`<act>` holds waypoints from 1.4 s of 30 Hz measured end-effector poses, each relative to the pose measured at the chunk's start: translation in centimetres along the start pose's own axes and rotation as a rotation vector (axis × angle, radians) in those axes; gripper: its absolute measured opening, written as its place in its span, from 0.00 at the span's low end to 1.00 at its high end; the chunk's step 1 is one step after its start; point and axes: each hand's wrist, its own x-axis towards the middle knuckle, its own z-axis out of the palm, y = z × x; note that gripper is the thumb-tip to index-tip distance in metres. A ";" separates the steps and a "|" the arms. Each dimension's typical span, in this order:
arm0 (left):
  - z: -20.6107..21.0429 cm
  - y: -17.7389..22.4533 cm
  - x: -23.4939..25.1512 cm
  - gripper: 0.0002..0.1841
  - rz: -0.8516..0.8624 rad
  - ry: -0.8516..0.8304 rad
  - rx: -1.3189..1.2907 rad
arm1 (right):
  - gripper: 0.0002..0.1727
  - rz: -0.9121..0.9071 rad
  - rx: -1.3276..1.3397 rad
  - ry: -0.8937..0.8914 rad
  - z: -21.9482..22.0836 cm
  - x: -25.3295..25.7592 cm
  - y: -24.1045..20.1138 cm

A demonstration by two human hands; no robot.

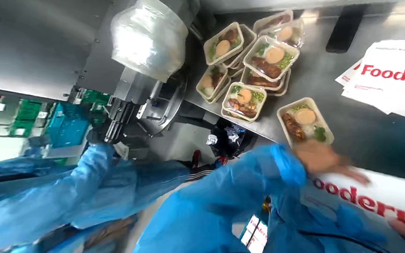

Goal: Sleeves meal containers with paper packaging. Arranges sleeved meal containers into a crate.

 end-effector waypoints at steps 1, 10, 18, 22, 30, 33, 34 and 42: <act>-0.8 -2.9 1.4 0.19 -0.152 0.052 -0.024 | 0.23 0.072 -0.004 0.046 0.8 0.0 0.3; 1.8 -21.4 3.5 0.29 -0.561 0.070 -0.282 | 0.17 0.723 0.529 0.785 8.2 0.0 5.8; 6.8 -13.0 -10.6 0.39 -0.412 0.469 -1.280 | 0.26 0.678 0.732 0.644 8.6 1.9 7.6; 5.4 -8.9 -18.9 0.21 -0.334 0.564 -1.497 | 0.18 0.406 0.944 0.450 7.6 2.1 2.0; 3.5 -5.4 -23.5 0.16 -0.022 0.641 -1.590 | 0.25 0.153 0.887 0.230 7.2 3.7 -7.3; 5.7 -3.0 -21.1 0.18 -0.045 0.760 -1.719 | 0.29 0.118 0.549 0.577 5.4 3.0 -8.6; 6.2 -2.6 -19.6 0.22 0.003 0.746 -1.731 | 0.41 0.094 0.423 0.566 4.2 2.6 -8.9; 1.6 3.8 -3.3 0.67 0.116 0.239 -1.561 | 0.08 0.423 0.783 0.692 -0.4 -0.5 -11.0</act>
